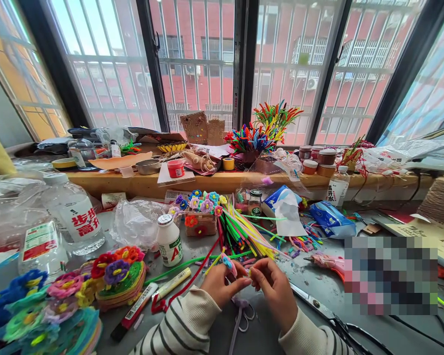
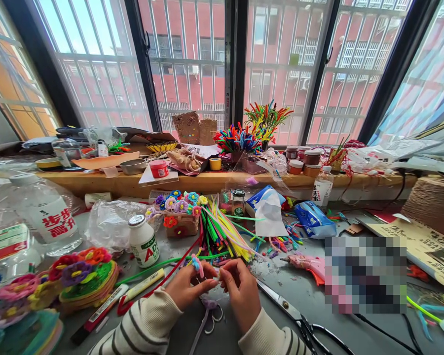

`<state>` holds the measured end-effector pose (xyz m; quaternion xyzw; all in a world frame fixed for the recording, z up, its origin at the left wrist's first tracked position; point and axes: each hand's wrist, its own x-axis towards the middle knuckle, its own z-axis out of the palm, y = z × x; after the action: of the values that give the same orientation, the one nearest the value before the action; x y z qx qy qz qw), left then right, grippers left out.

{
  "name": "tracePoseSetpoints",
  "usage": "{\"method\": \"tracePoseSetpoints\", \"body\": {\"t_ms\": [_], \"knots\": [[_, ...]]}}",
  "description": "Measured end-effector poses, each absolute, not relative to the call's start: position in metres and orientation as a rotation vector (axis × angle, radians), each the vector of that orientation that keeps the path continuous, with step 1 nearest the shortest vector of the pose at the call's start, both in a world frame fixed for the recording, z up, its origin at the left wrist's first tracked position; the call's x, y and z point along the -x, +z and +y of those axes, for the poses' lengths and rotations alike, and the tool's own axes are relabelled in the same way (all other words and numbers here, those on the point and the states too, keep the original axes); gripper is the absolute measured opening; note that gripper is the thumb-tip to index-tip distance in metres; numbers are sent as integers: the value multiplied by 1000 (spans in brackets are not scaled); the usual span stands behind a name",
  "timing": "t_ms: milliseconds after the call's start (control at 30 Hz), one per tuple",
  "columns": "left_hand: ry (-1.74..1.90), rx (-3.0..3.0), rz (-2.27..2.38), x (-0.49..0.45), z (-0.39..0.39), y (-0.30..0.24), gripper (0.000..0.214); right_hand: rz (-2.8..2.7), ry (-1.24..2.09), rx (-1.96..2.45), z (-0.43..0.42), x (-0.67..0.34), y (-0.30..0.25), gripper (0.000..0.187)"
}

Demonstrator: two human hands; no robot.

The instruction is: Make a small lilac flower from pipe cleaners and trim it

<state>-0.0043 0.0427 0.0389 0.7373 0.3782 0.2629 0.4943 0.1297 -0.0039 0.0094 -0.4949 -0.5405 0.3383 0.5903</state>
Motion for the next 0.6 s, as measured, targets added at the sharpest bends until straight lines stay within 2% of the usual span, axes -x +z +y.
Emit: {"method": "tracePoseSetpoints", "body": {"t_ms": [233,600], "knots": [[672,-1544,739,2,43,39,27,-1317,876,1074,-4,-125,10,19],[658,-1514,770,2,43,46,33,-1336,808,1126,-5,-126,14,20]]}}
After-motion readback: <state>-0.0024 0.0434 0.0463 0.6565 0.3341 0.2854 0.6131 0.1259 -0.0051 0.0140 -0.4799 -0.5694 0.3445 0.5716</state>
